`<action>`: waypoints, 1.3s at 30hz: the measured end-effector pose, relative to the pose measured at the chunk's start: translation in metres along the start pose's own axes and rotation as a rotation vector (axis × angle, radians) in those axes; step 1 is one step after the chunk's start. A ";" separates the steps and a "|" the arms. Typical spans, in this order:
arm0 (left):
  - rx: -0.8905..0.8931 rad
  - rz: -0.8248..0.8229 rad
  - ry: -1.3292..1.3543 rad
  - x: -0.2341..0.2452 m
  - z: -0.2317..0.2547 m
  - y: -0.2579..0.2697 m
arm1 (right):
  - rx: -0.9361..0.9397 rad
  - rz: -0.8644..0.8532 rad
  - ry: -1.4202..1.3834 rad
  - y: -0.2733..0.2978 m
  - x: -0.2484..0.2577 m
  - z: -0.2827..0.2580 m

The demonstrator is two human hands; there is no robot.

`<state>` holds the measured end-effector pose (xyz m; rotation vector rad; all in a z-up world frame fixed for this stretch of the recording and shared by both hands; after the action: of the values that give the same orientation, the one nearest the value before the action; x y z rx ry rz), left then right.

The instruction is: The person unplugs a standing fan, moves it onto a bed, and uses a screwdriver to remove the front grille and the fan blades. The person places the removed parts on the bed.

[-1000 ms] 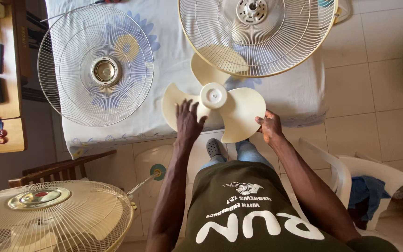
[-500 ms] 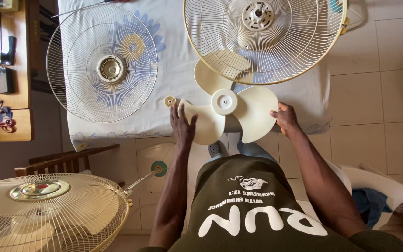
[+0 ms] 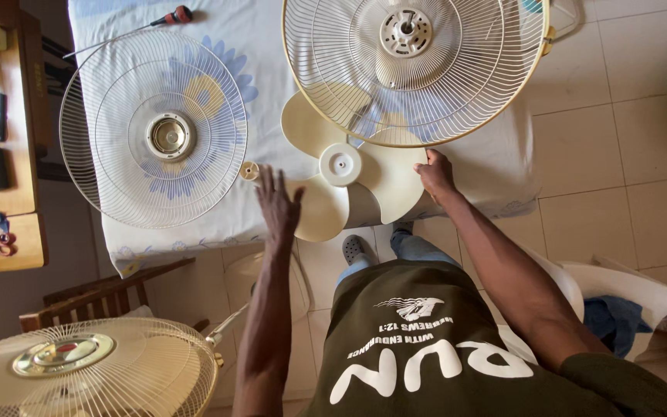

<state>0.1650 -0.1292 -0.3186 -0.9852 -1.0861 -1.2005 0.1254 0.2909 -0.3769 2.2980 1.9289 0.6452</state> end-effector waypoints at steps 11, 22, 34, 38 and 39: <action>-0.078 -0.132 0.130 -0.013 0.043 0.038 | 0.185 0.142 0.234 0.019 0.012 0.012; -0.106 -0.036 0.439 0.035 0.101 0.056 | 0.302 0.139 0.089 0.073 0.042 0.003; 0.060 -0.091 0.632 0.034 0.207 0.068 | 0.229 0.101 -0.076 -0.016 0.136 0.005; 0.275 0.121 0.747 0.045 0.245 0.068 | 0.323 0.070 -0.142 -0.042 0.200 -0.041; 0.338 0.180 0.778 0.051 0.256 0.068 | 0.442 0.146 -0.089 -0.044 0.226 -0.066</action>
<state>0.2066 0.1164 -0.2160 -0.2862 -0.5316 -1.0626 0.0883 0.5026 -0.2704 2.6837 2.0413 0.1234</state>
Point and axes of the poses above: each hand's wrist, its own y-axis away from the middle knuckle, its own x-axis out of the back of the hand, z = x × y, the point moved 9 cm from there along -y, towards the middle knuckle, and after that the axes turned 13 degrees about -y, right-handed, at the moved point
